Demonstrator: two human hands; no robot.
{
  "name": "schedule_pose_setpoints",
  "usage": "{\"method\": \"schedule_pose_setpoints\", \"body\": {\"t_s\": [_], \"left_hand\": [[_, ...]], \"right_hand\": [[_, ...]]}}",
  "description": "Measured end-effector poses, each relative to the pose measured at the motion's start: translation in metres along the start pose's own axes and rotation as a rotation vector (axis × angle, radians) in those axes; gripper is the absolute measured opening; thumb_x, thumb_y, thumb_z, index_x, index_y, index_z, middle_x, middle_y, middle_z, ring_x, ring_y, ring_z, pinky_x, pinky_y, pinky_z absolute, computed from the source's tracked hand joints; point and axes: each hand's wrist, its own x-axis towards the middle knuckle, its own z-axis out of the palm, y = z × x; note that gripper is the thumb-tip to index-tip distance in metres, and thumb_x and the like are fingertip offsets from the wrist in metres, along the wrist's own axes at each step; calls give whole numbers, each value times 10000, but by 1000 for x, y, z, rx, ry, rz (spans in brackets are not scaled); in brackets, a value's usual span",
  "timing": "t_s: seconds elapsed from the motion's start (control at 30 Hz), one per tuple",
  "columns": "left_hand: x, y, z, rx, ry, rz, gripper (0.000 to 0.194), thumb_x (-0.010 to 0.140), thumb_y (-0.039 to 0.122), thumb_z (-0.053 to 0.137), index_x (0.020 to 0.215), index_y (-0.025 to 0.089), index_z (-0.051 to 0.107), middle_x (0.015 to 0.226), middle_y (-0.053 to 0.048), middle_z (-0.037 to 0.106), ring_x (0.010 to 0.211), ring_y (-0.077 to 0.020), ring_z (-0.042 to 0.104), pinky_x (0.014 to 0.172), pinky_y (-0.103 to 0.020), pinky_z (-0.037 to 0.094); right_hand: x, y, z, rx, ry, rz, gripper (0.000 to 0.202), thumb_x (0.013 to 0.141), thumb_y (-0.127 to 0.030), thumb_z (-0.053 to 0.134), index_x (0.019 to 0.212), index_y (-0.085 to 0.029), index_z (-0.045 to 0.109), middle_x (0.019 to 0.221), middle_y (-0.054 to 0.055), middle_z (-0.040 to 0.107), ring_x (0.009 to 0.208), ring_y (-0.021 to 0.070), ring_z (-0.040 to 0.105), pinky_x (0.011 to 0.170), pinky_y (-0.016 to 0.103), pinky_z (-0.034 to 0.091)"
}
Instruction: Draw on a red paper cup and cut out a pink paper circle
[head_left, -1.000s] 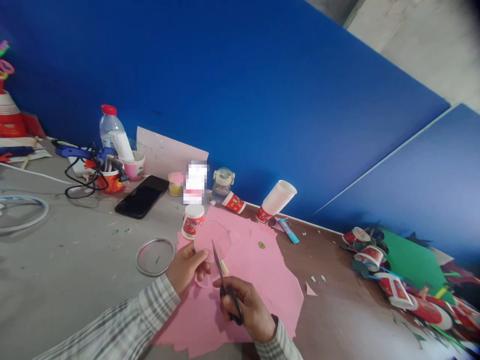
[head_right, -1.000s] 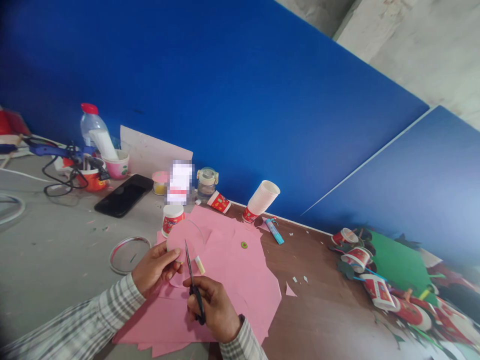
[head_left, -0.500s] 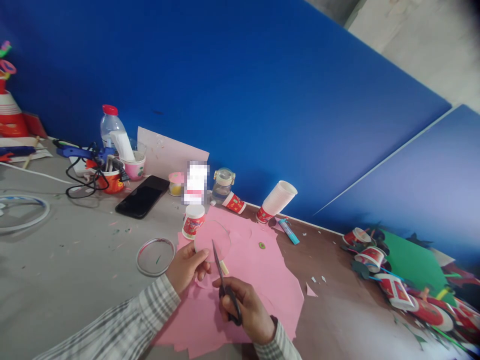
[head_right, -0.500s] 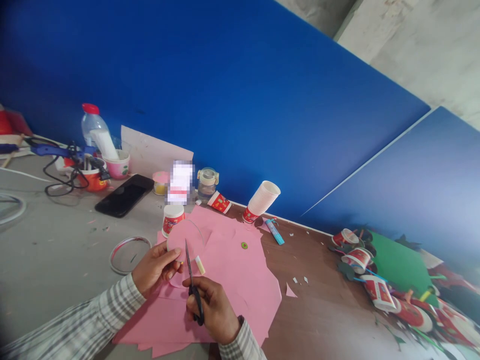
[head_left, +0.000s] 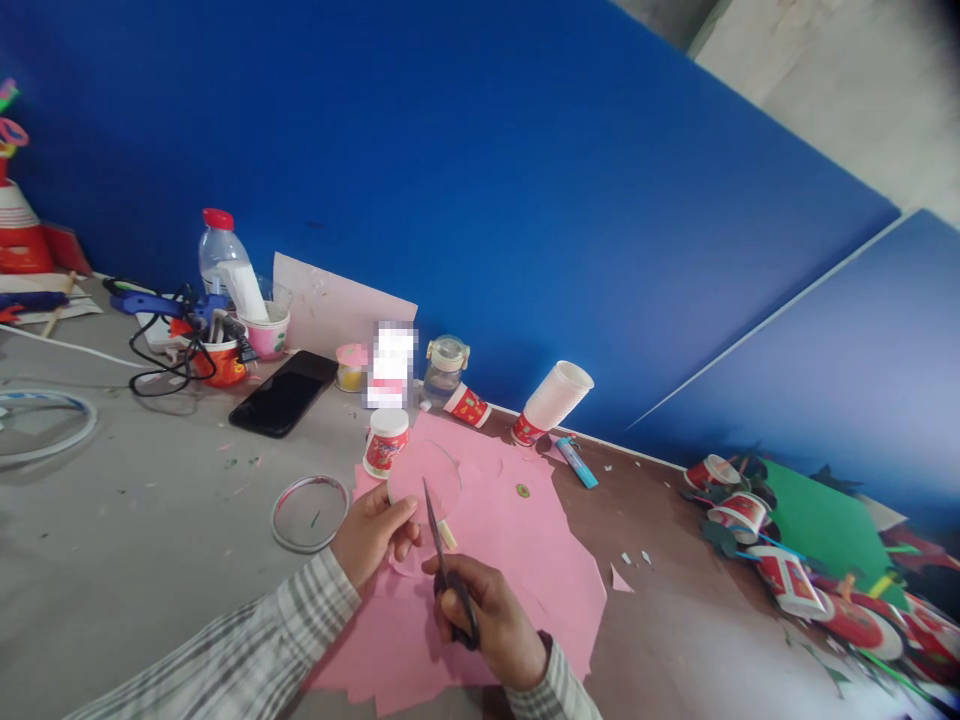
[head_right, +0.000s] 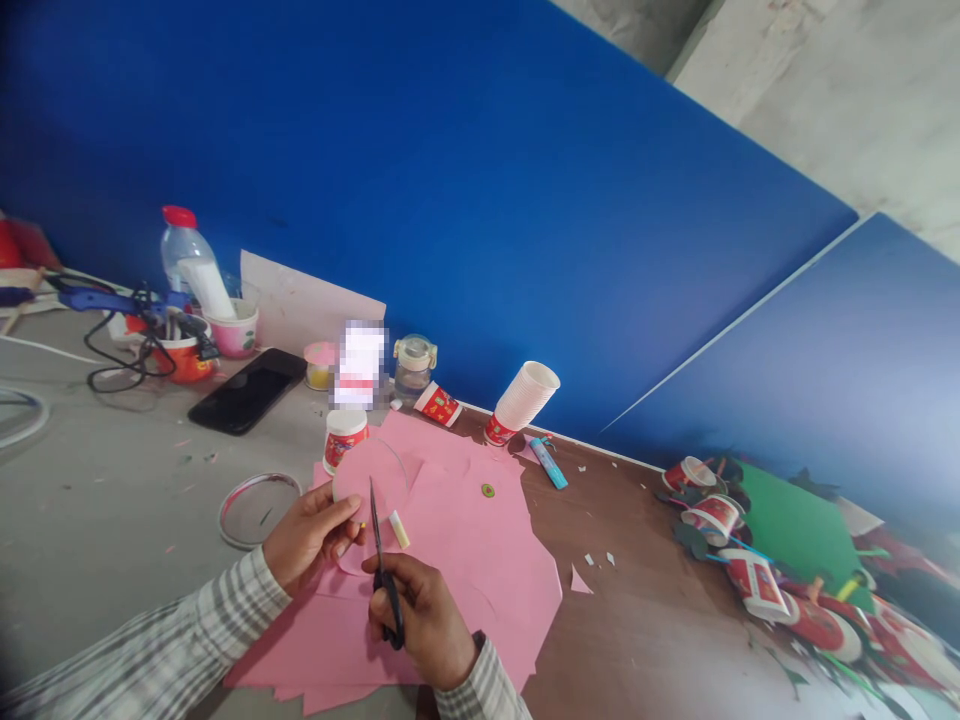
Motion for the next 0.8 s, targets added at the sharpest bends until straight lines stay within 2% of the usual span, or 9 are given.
{"method": "schedule_pose_setpoints", "body": {"t_s": [0.5,0.7,0.8], "left_hand": [[0,0,1,-37,27,7,378,409,496,699,548,196,514,347,34,532,362,-134,507,283,-187,270],[0,4,1,-38,44,32,386,405,512,697,511,199,497,341,46,518,345,-129,503,281,-190,282],[1,8,-1,-36,74,65,392,416,531,683,508,203,489,344,61,507,323,-116,486,291,-204,308]], "right_hand": [[0,3,-2,-14,-6,25,443,663,-421,675,1004,-144,613,509,-24,556,440,105,460,443,208,320],[0,-2,2,-36,14,67,317,671,-278,643,967,-166,631,491,-38,555,427,102,471,443,204,340],[-2,-9,3,-35,26,121,287,627,-228,631,909,-171,643,462,-48,544,393,103,476,421,201,347]]}}
